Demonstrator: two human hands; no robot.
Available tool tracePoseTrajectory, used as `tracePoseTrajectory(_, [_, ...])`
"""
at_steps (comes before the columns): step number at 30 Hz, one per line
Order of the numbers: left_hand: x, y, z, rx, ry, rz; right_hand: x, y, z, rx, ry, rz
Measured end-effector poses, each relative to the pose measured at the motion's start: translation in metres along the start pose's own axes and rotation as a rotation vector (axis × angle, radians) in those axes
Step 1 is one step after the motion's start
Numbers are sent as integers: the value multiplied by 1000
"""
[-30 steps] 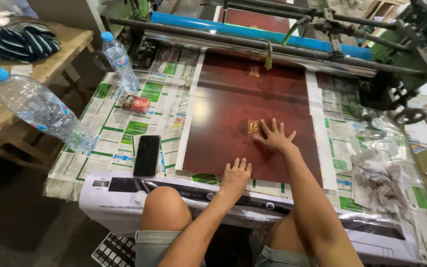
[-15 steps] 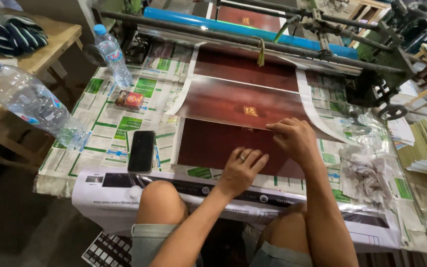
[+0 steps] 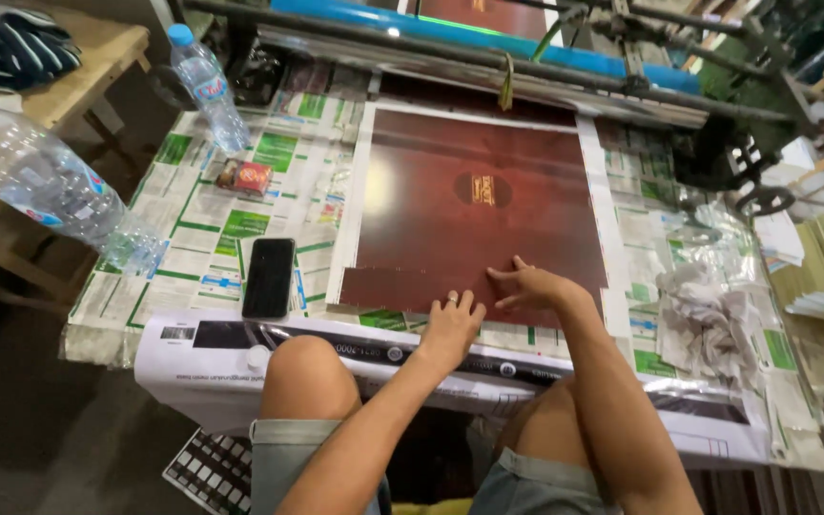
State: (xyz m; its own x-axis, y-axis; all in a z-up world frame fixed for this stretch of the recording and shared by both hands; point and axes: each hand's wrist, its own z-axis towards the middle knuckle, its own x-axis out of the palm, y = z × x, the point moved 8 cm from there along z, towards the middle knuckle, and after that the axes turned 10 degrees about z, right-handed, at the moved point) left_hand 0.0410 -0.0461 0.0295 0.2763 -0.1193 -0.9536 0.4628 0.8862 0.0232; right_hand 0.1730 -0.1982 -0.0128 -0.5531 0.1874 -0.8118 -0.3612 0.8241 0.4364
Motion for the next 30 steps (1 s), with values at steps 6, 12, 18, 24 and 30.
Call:
tracePoseTrajectory(6, [-9, 0, 1, -3, -12, 14, -6, 28, -14, 376, 64, -89])
tracePoseTrajectory(12, [-13, -1, -2, 16, -11, 85, -17, 22, 12, 367, -61, -30])
tracePoseTrajectory(18, [-13, 1, -3, 9, -54, 113, -25, 16, 31, 359, -185, -10])
tracePoseTrajectory(24, [-16, 7, -1, -48, -108, 129, -32, 10, 46, 339, -282, -28])
tracePoseTrajectory(30, [7, 10, 3, -64, -60, 71, -37, 4, 60, 322, -339, -19])
